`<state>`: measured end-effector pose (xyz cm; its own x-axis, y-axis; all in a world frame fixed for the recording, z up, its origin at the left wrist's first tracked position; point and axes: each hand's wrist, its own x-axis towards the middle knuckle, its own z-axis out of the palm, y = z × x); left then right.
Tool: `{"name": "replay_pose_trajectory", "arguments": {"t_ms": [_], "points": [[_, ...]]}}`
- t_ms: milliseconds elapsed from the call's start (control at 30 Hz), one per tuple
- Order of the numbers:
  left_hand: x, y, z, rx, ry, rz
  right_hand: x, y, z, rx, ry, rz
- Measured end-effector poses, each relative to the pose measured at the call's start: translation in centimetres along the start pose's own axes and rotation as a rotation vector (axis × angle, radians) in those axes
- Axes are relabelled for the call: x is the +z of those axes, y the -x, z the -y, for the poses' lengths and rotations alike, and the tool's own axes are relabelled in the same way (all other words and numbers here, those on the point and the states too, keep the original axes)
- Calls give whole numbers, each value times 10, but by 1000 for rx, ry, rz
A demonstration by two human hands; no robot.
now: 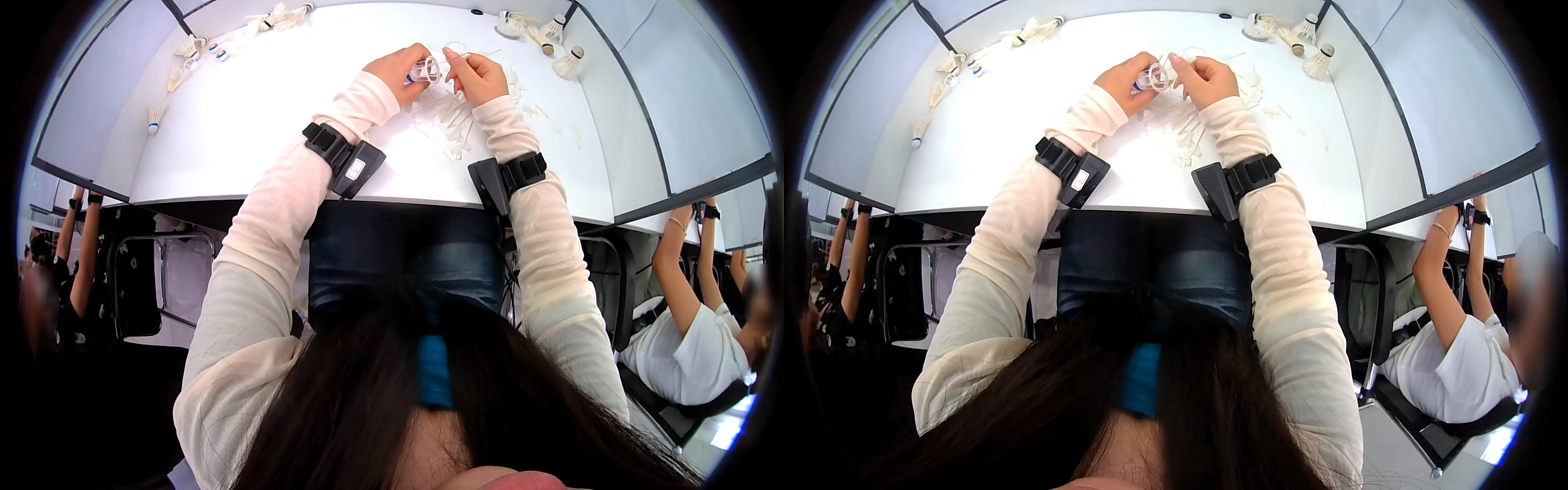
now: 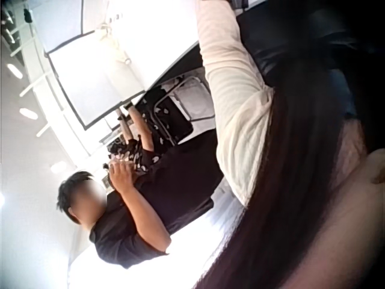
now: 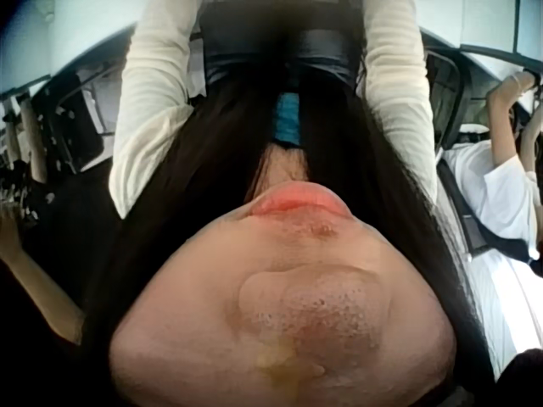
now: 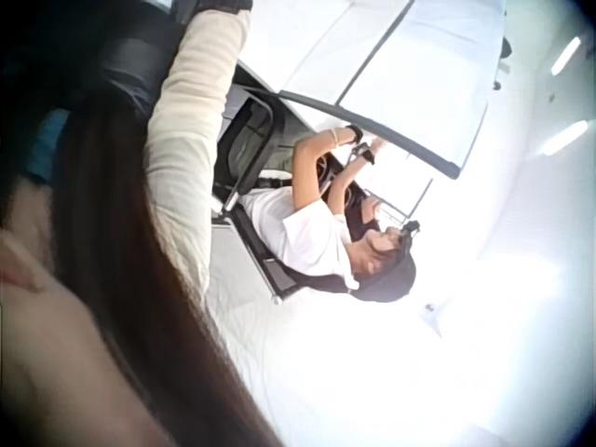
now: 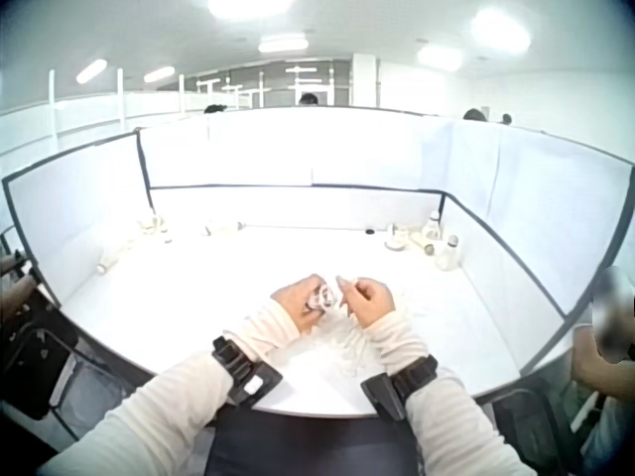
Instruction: The person assembles a badminton shuttlecock by inserting white feathers into the base one by one.
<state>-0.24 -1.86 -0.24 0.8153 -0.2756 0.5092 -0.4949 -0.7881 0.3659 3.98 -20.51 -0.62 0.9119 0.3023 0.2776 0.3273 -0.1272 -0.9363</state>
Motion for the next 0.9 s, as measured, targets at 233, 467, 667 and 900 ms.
{"name": "replay_pose_trajectory", "arguments": {"t_ms": [233,467,667,900], "points": [[-1,-1,0,22,38,-9,1,0,-3,-113,-140,70],[-2,0,-1,-5,81,-9,4,-1,-2,-183,-141,-17],[-4,-2,-9,-89,113,33,2,-2,-5,-229,-134,-21],[7,0,10,17,140,-16,4,-5,-15,-319,87,-28]]}}
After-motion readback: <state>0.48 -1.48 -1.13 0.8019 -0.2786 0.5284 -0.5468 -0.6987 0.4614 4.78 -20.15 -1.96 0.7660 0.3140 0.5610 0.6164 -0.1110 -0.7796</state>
